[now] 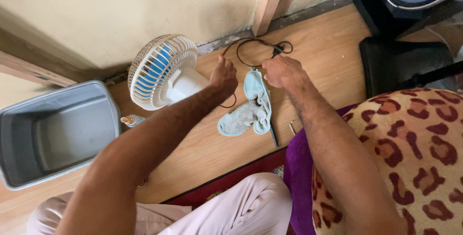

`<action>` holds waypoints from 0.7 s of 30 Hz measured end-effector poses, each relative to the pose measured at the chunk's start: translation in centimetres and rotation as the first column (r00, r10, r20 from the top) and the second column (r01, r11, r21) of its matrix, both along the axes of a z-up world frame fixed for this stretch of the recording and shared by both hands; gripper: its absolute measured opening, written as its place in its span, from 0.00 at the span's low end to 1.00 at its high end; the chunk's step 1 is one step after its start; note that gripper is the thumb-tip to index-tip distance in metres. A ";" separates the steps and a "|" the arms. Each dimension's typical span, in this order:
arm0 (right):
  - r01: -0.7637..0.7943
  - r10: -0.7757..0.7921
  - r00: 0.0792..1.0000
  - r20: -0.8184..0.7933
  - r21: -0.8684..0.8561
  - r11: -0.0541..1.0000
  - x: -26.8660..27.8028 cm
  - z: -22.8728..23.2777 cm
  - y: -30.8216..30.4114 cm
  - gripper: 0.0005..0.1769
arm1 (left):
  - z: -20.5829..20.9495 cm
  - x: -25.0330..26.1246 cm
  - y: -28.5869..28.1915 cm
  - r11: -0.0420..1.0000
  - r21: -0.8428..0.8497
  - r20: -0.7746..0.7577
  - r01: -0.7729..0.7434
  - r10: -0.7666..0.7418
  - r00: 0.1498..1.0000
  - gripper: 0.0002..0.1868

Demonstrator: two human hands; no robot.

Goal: The person sits on the floor and uses a screwdriver to loosen and remove a screw from the base of a small white table fan. They handle the fan's power cord and reposition the fan while working.

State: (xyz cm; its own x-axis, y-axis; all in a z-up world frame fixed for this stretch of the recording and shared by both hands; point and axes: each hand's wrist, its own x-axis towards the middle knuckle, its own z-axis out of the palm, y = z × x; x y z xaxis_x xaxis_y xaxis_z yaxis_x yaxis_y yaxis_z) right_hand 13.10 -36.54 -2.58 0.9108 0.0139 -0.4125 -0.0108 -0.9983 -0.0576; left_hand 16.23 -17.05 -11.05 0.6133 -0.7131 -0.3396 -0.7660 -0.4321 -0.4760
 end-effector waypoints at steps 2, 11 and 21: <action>-0.019 0.019 1.000 0.017 0.004 1.000 0.0 0.0 0.5 0.20 | 1.8 0.3 0.6 0.998 0.059 -0.086 -0.002 0.007 0.996 0.29; -0.178 0.172 0.979 0.110 0.049 0.983 0.0 -0.5 2.9 0.15 | 12.0 -1.5 6.1 0.999 0.031 -0.249 -0.012 0.019 0.968 0.43; -0.332 0.308 0.942 0.129 0.251 0.909 -0.4 -1.2 6.9 0.27 | 12.9 -4.1 9.9 0.993 0.044 -0.048 0.106 -0.104 0.993 0.66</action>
